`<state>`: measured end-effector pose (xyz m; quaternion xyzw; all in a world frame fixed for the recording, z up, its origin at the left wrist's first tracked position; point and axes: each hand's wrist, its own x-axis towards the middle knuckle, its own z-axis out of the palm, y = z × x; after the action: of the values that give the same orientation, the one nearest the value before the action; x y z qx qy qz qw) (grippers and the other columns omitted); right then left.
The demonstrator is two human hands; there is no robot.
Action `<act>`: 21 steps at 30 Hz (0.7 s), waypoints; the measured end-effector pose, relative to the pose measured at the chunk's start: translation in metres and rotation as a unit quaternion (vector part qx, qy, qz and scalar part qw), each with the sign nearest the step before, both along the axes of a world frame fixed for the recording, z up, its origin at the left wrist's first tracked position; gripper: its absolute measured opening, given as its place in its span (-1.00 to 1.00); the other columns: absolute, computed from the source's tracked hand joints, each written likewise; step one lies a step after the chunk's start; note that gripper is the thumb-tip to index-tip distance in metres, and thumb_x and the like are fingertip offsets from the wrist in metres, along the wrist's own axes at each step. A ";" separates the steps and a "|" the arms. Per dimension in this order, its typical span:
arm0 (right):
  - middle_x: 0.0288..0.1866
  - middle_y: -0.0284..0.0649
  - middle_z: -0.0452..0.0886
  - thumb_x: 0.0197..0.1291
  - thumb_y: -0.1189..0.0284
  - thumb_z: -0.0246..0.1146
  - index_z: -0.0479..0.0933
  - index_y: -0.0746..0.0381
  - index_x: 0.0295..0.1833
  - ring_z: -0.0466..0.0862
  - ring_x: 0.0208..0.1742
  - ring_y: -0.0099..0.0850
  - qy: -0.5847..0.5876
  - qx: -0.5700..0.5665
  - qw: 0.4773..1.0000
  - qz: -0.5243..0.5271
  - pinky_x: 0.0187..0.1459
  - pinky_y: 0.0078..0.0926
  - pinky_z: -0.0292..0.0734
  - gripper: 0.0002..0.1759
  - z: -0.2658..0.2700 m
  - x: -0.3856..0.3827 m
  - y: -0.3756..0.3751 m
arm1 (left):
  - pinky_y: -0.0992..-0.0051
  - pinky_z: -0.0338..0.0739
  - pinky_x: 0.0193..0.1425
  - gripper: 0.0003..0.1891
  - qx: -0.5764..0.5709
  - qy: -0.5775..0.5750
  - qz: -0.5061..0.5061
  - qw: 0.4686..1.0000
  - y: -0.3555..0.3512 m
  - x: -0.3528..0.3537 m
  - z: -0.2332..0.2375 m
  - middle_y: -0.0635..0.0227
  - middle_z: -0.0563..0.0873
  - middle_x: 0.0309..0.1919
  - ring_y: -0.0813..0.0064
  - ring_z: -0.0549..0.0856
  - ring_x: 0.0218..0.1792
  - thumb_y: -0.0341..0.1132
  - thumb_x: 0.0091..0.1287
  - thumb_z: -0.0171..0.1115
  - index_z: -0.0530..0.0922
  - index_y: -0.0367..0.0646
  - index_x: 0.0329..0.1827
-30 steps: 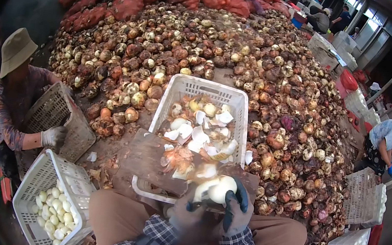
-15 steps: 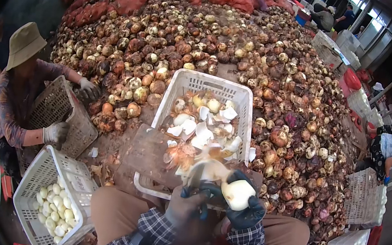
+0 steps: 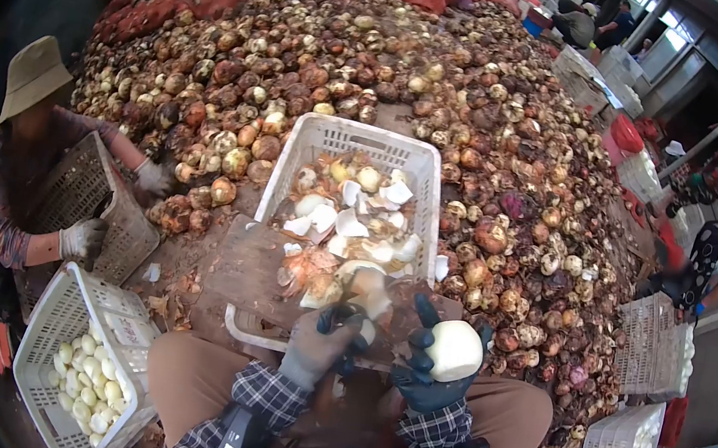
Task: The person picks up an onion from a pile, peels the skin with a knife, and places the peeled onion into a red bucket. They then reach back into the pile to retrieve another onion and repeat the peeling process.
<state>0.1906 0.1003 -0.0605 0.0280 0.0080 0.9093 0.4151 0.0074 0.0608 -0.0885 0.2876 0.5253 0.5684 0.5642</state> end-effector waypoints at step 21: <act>-0.23 0.05 0.62 0.16 -0.35 0.03 0.21 0.34 0.38 0.56 -0.51 -0.27 -0.312 -0.062 0.760 -0.567 -0.55 -0.41 0.43 0.02 0.075 0.288 -0.181 | 0.59 0.56 -0.31 -0.56 0.061 0.066 0.091 0.992 0.048 -0.024 -0.111 0.34 0.69 -0.19 0.55 0.64 -0.38 -0.45 0.34 0.17 0.44 -0.28 0.29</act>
<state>0.4786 -0.0804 0.0147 -0.2838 -0.0835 0.4638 0.8351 -0.0164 0.1092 -0.1997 0.3094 0.5496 0.6281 0.4557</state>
